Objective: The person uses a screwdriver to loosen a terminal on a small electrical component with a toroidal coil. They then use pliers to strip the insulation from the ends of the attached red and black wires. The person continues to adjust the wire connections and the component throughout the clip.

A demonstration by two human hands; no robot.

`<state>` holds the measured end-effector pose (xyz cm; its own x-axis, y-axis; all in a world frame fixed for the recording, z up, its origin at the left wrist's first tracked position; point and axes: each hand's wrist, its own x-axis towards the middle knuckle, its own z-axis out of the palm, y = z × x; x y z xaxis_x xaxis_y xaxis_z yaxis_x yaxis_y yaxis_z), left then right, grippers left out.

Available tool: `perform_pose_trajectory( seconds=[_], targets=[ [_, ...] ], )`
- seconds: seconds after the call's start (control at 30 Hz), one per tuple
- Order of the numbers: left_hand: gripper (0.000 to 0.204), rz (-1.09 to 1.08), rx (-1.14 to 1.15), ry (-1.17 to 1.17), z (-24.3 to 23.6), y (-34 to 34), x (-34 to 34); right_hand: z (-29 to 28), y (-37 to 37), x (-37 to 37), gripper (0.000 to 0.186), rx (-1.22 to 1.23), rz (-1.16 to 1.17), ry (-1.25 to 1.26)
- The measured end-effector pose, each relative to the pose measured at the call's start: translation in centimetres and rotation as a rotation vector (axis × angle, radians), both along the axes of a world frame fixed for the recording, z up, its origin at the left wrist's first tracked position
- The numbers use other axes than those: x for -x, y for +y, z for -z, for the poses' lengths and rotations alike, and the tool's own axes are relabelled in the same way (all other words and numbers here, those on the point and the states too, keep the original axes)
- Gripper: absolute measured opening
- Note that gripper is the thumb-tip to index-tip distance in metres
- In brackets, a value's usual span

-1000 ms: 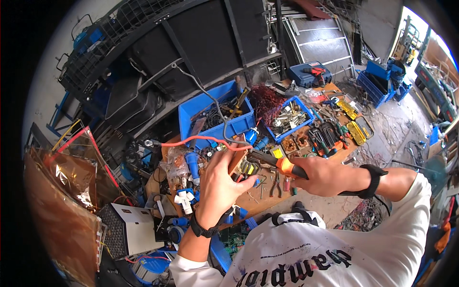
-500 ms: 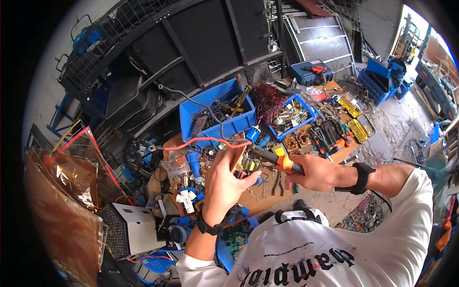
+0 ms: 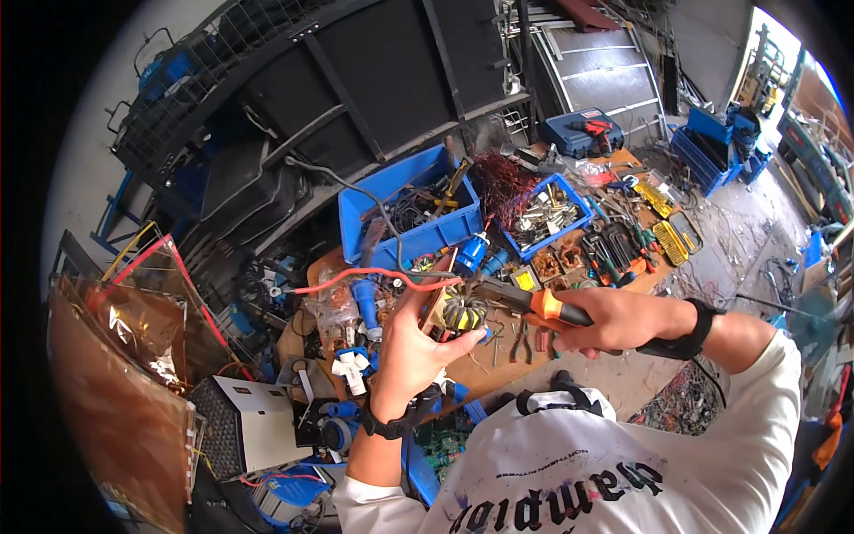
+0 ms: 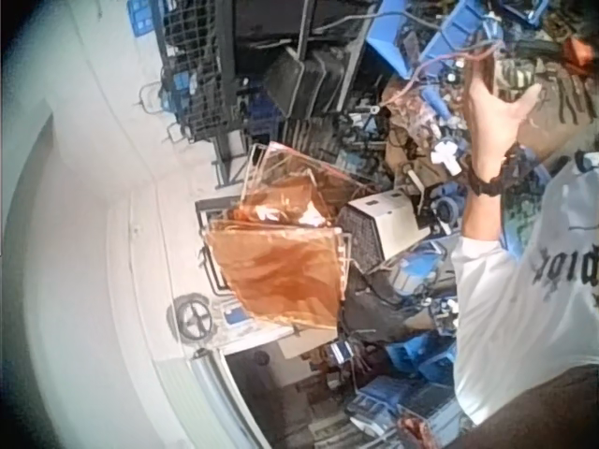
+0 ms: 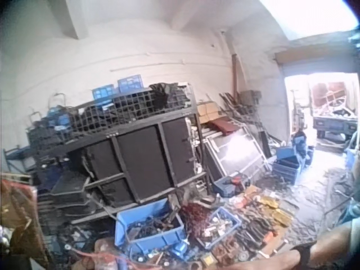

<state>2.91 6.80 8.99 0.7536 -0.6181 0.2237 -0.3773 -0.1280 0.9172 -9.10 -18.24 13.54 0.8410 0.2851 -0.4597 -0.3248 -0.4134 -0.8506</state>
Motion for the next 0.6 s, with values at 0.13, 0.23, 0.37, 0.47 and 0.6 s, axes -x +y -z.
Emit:
perform_pose_trajectory(
  seconds=[0.13,0.23,0.37,0.47,0.6],
  targets=[
    [0.067,-0.009,0.038,0.064,0.2,1.0,0.1,-0.2,0.3,1.4,0.028,0.005,0.147,-0.086],
    [0.071,0.046,0.141,0.139,1.1,1.4,0.2,-1.0,1.0,2.0,0.028,-0.09,0.3,-0.116],
    [0.079,0.122,0.307,0.345,0.8,1.2,1.4,0.5,1.1,2.2,0.035,-0.152,0.361,-0.255],
    [0.08,0.16,0.234,0.305,1.2,1.3,1.5,0.4,1.6,2.1,0.033,-0.161,0.341,-0.356],
    [0.077,0.154,0.193,0.283,1.7,0.6,1.4,0.9,2.5,1.4,0.035,-0.102,0.324,-0.499]
  ],
)
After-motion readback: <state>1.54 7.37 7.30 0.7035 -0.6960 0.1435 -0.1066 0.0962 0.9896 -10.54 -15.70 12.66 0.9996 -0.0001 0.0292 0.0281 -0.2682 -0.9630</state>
